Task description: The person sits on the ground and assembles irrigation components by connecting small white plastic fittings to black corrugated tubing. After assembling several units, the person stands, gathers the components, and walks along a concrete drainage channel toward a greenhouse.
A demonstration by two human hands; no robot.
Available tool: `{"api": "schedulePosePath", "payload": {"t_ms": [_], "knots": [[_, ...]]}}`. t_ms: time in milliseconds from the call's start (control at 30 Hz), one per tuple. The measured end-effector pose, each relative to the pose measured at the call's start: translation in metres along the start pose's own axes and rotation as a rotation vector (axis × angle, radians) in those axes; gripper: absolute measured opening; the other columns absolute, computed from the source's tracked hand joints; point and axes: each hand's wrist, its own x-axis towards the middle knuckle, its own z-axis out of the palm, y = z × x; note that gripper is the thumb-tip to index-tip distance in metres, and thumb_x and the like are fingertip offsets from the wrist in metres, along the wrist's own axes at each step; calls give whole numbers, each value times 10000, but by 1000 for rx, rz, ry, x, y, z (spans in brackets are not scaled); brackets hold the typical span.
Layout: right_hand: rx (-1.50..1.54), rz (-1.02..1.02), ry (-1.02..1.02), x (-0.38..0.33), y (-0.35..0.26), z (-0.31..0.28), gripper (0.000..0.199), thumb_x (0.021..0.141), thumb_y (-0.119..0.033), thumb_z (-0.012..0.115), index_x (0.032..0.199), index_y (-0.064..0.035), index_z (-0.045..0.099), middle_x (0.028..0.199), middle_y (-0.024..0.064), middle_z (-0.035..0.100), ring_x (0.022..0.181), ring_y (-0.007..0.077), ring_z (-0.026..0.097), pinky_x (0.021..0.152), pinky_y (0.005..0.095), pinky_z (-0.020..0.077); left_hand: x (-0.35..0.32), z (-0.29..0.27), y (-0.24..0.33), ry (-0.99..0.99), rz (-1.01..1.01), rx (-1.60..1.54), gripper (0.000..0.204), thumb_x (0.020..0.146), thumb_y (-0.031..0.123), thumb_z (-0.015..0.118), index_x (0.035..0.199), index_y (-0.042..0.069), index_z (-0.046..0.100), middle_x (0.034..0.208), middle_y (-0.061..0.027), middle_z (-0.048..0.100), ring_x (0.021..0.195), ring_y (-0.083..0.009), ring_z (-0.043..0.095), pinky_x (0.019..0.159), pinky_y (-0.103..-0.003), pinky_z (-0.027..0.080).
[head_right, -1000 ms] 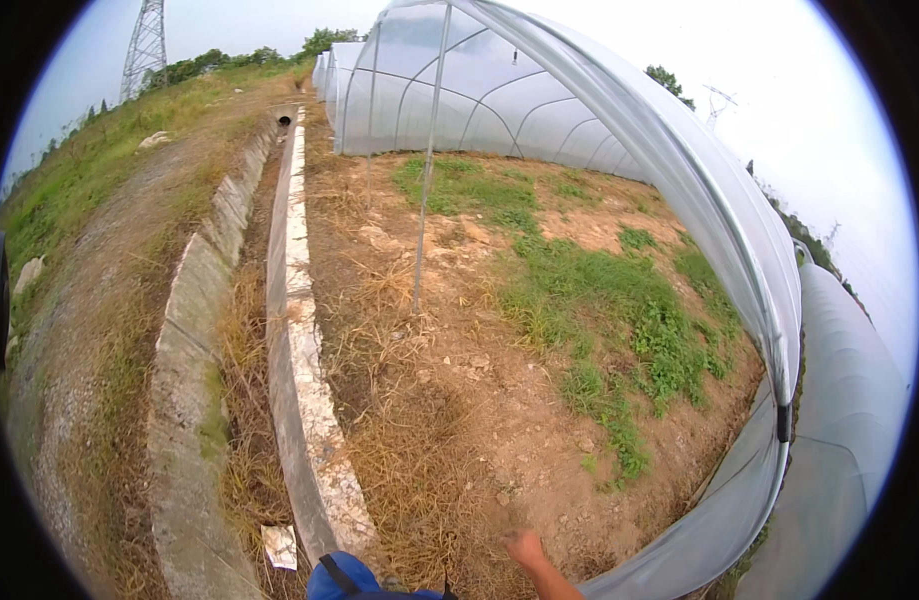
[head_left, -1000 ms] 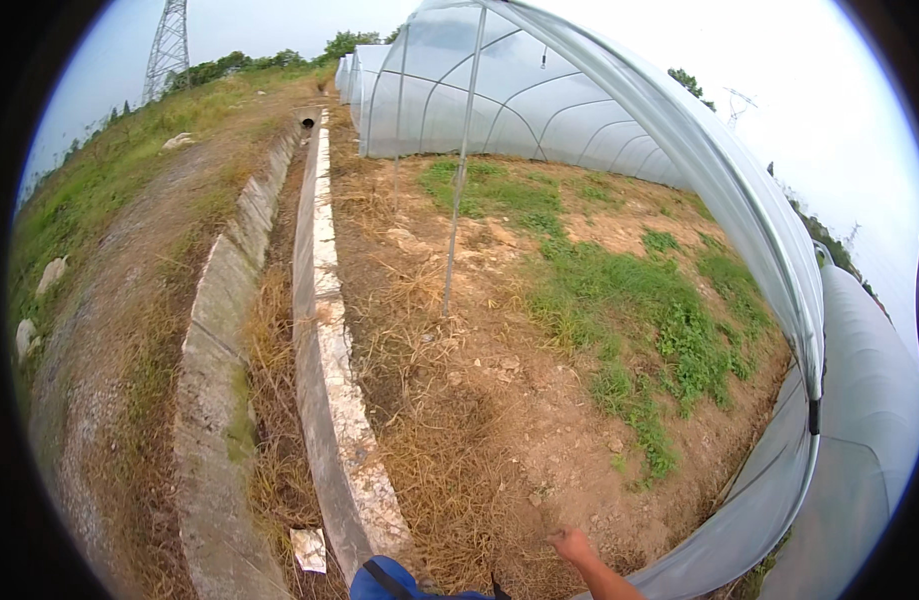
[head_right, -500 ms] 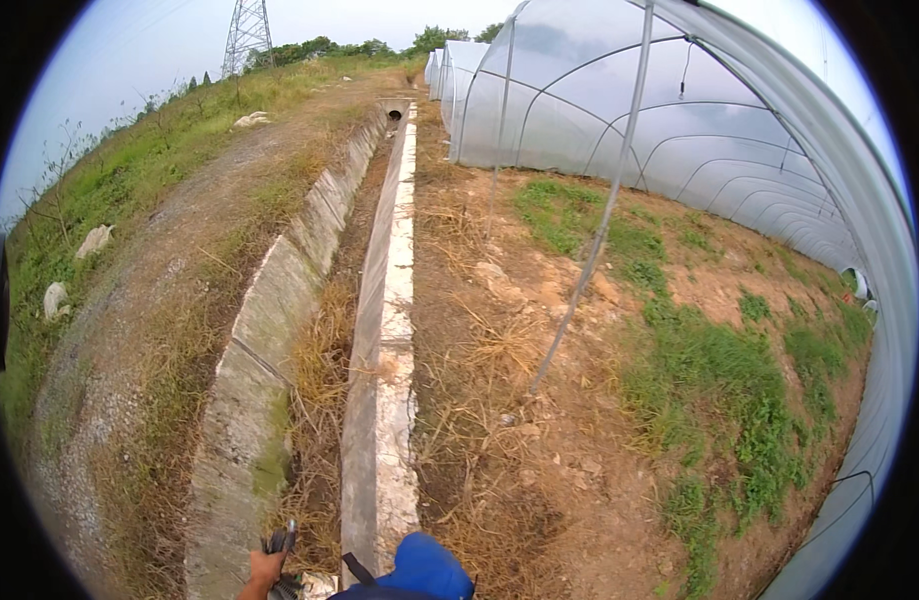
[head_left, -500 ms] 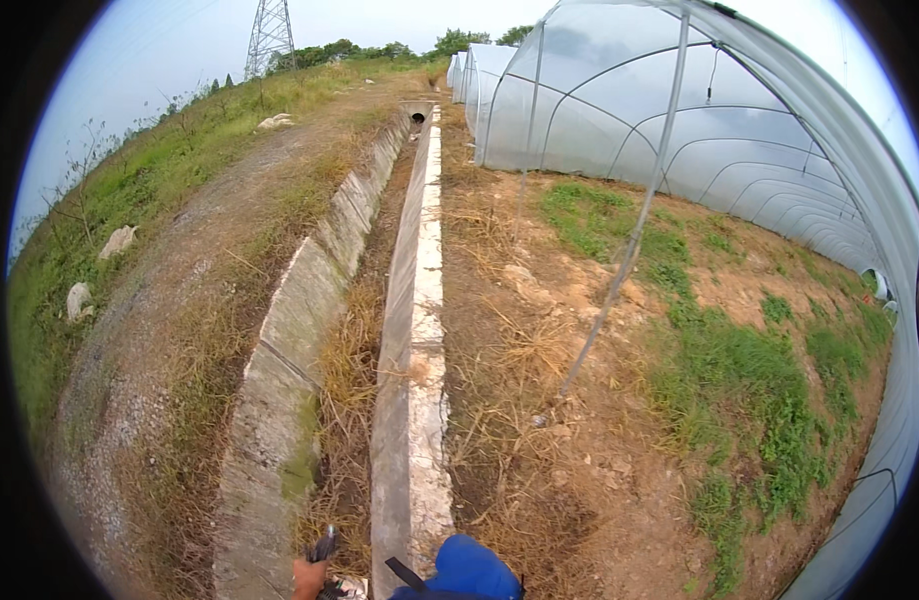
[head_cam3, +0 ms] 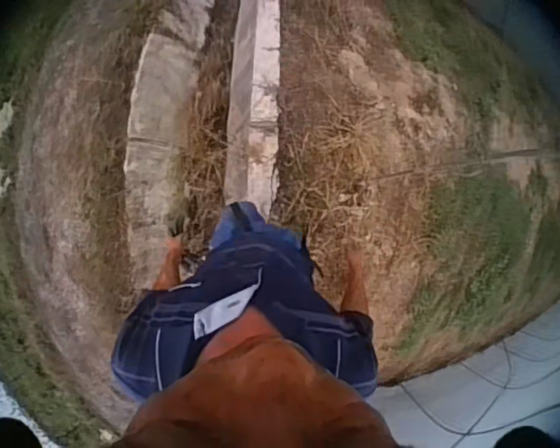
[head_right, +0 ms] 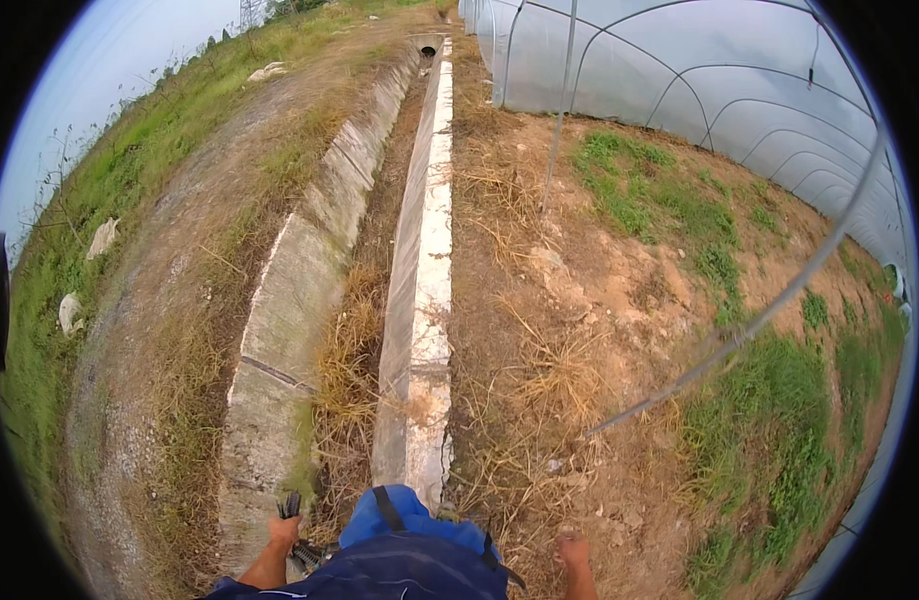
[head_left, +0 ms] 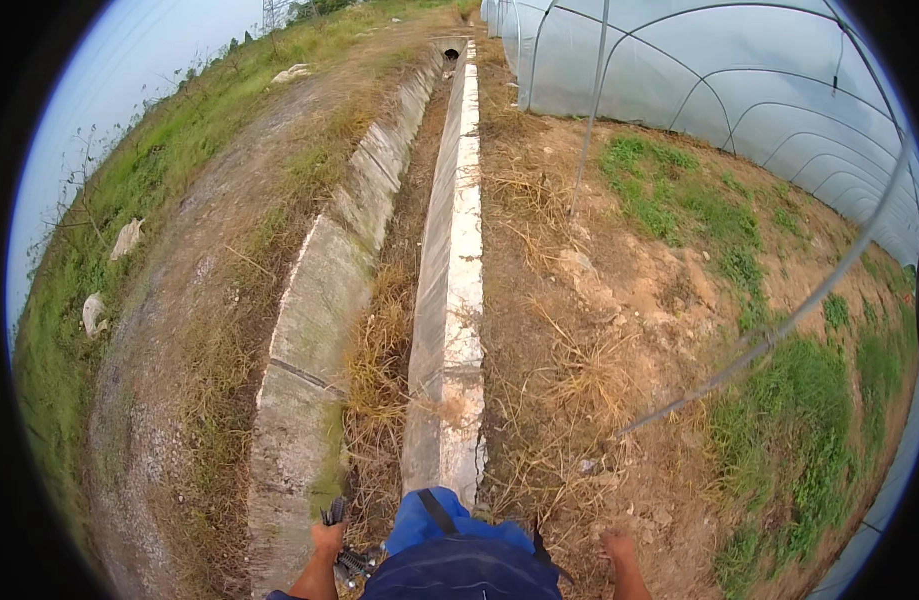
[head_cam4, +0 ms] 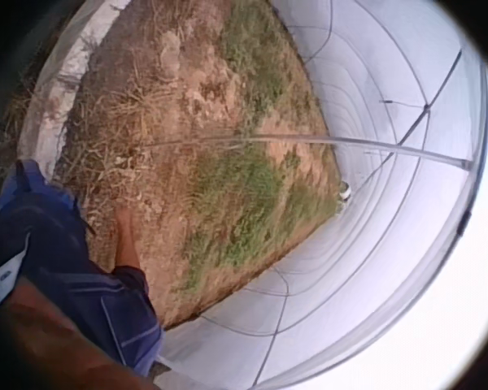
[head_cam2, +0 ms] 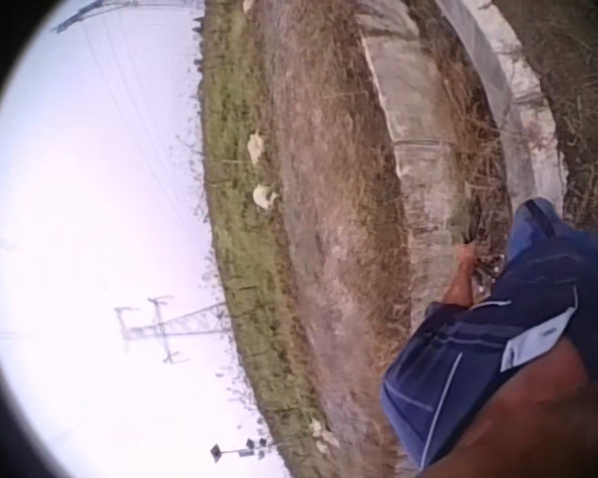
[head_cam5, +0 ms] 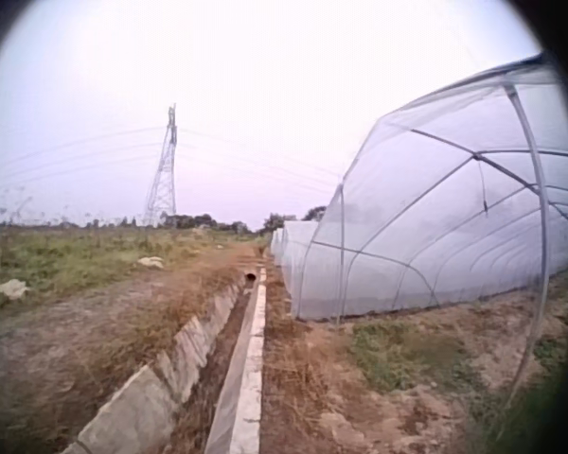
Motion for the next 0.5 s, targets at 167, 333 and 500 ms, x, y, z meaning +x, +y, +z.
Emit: {"api": "schedulePosePath", "payload": {"t_ms": [167,333,500], "knots": [[-126,-110,14,91,-241,62,317,884,-154,676,1118,55,630,756,105,642,575,200,626,543,377,557,83,42,69,186,-267,350,463,700,345,817,910,-37,662,751,-160,668,583,-291,649,552,-413,524],[-153,96,-11,170,-350,117,163,916,-139,632,977,11,618,785,114,622,613,242,622,566,415,555,127,98,251,262,-191,265,380,719,308,792,841,-37,692,686,-152,666,539,-290,641,517,-420,517],[-117,322,-219,244,-407,162,223,918,-241,593,839,-37,546,693,80,559,536,208,531,477,387,455,206,130,513,128,-118,-167,338,770,186,729,649,-95,588,526,-119,556,401,-247,551,390,-407,427]]}}
